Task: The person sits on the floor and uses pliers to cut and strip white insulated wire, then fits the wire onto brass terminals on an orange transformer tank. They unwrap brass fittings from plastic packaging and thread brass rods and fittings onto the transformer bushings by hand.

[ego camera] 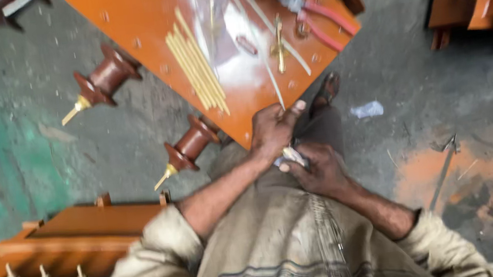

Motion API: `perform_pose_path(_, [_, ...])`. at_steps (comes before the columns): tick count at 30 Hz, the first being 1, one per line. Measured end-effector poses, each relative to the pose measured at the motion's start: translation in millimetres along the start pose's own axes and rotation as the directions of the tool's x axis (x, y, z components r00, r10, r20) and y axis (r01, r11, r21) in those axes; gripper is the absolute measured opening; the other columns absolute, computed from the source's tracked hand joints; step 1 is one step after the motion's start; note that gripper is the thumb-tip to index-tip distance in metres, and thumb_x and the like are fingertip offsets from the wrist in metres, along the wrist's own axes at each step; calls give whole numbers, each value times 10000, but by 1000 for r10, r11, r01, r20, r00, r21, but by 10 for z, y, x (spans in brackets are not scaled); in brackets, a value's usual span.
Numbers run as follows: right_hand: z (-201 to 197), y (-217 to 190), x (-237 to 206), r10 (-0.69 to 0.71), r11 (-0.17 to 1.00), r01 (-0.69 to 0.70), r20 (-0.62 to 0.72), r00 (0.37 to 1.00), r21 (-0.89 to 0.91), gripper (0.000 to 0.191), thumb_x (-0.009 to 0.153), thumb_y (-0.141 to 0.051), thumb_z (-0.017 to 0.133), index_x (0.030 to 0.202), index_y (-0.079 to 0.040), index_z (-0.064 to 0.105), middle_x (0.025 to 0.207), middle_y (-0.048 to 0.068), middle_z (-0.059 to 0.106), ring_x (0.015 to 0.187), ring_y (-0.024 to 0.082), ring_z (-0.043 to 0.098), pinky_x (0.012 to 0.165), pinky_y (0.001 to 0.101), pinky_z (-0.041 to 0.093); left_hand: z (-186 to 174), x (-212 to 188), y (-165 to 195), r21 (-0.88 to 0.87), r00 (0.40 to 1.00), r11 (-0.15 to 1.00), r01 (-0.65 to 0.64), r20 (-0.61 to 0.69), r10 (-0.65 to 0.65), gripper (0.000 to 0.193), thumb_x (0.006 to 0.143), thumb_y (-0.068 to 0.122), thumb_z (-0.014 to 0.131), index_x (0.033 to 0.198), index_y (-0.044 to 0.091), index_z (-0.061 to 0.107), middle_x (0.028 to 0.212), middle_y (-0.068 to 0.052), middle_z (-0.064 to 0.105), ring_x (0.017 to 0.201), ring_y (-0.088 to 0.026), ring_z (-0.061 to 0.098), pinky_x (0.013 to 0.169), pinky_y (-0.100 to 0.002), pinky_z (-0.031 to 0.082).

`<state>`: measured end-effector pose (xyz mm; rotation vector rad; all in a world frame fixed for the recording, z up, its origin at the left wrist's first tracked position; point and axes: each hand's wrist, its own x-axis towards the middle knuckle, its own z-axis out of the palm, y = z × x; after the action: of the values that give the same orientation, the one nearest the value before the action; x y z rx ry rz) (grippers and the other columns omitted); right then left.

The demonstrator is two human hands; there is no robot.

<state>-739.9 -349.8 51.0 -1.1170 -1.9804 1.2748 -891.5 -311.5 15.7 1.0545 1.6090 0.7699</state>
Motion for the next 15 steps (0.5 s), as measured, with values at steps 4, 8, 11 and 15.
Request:
perform_pose_path(4, [-119,-18,-54,249,967,-251,45,967,39,343,864,-286,819,1062,-41,685,843,121,683,726,268,656,688,377,540,-238,-90,-30,-278,985,945,170,45,-164,540,1009,556,601,780,66,586,720,33,534,716,-128,492,636,-370,444])
perform_pose_path(8, [-73,75,-90,100,995,-102,96,990,15,361,945,-288,755,1190,-46,648,1049,142,711,918,281,706,795,366,553,-376,-215,-206,-515,957,827,226,277,-88,419,1036,534,625,991,128,715,936,74,707,900,-55,617,792,-252,492])
perform_pose_path(11, [35,134,-28,209,976,-197,146,967,-89,391,947,-291,742,1242,-48,659,1087,143,718,934,319,704,776,386,546,-380,-156,-207,-316,941,896,313,230,-248,478,972,448,723,718,86,540,665,22,508,596,-83,462,499,-298,392])
perform_pose_path(15, [23,68,4,272,962,-264,172,947,-67,397,865,-345,809,1096,-44,692,915,128,716,825,293,719,716,404,549,-348,-197,-95,-447,854,736,508,369,-366,427,926,388,752,681,77,593,629,-4,548,534,-100,501,453,-310,400])
